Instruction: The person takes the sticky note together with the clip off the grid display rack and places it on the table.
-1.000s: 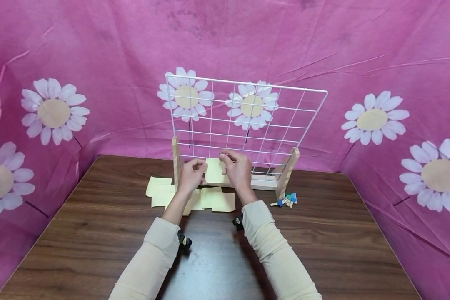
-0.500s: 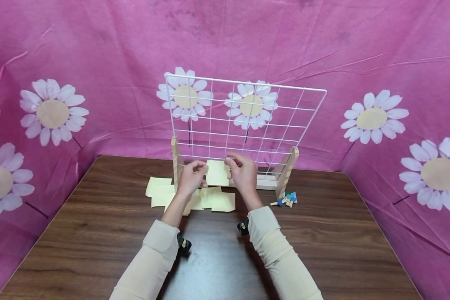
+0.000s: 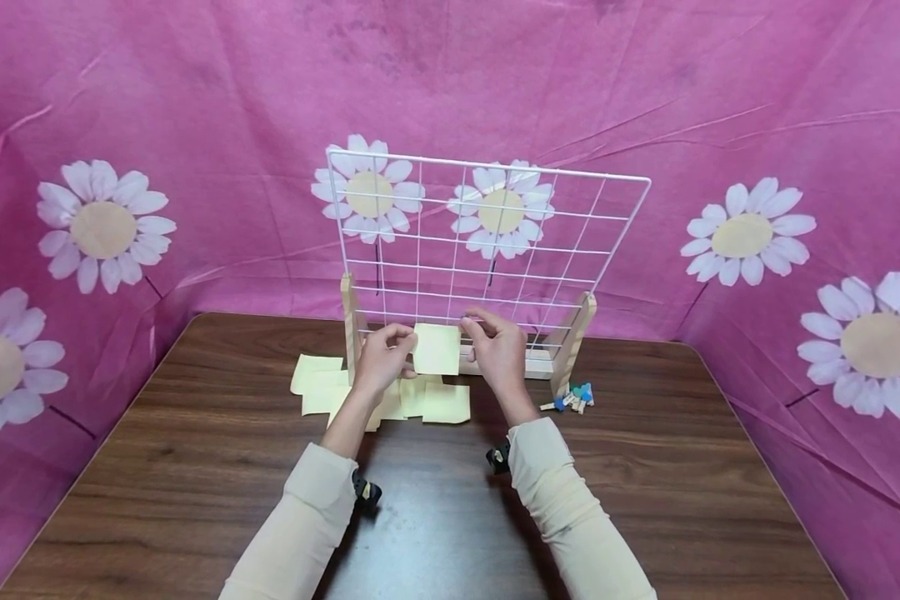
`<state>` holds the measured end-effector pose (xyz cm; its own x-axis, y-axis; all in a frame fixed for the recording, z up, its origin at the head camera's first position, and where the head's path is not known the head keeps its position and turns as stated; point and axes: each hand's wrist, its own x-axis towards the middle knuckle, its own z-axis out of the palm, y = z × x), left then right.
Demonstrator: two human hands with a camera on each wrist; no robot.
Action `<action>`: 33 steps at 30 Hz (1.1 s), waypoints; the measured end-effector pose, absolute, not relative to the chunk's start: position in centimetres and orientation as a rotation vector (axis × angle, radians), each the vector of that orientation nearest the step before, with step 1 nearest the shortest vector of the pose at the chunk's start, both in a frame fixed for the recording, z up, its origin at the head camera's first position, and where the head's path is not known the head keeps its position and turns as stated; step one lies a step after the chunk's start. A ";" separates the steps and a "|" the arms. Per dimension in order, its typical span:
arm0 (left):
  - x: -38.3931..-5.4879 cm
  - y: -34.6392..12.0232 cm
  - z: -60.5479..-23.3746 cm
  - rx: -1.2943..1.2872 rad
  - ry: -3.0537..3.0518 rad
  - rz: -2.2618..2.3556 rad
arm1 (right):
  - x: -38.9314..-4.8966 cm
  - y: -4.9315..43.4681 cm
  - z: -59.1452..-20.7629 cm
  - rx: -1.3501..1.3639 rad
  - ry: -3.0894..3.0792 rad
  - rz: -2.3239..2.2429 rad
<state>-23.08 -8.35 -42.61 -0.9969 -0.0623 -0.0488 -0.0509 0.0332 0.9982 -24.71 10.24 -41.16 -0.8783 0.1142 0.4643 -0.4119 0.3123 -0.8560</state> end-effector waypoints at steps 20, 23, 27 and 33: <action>-22.5 -8.3 -42.8 0.110 -2.249 -2.206 | -23.9 13.7 -42.1 0.206 -2.196 1.603; -22.4 -8.3 -42.9 0.101 -2.253 -2.202 | -23.7 14.1 -42.3 0.183 -2.213 1.616; -22.3 -8.3 -42.9 0.091 -2.254 -2.201 | -23.4 14.8 -42.4 0.140 -2.217 1.645; -22.1 -8.2 -43.3 0.112 -2.246 -2.235 | -23.1 15.6 -42.5 0.121 -2.157 1.748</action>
<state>-22.08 -8.16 -43.27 -0.9971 -0.0301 -0.0701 -0.0703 0.0040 0.9975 -23.06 15.64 -42.48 -0.9312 0.1581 0.3286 -0.2887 0.2308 -0.9292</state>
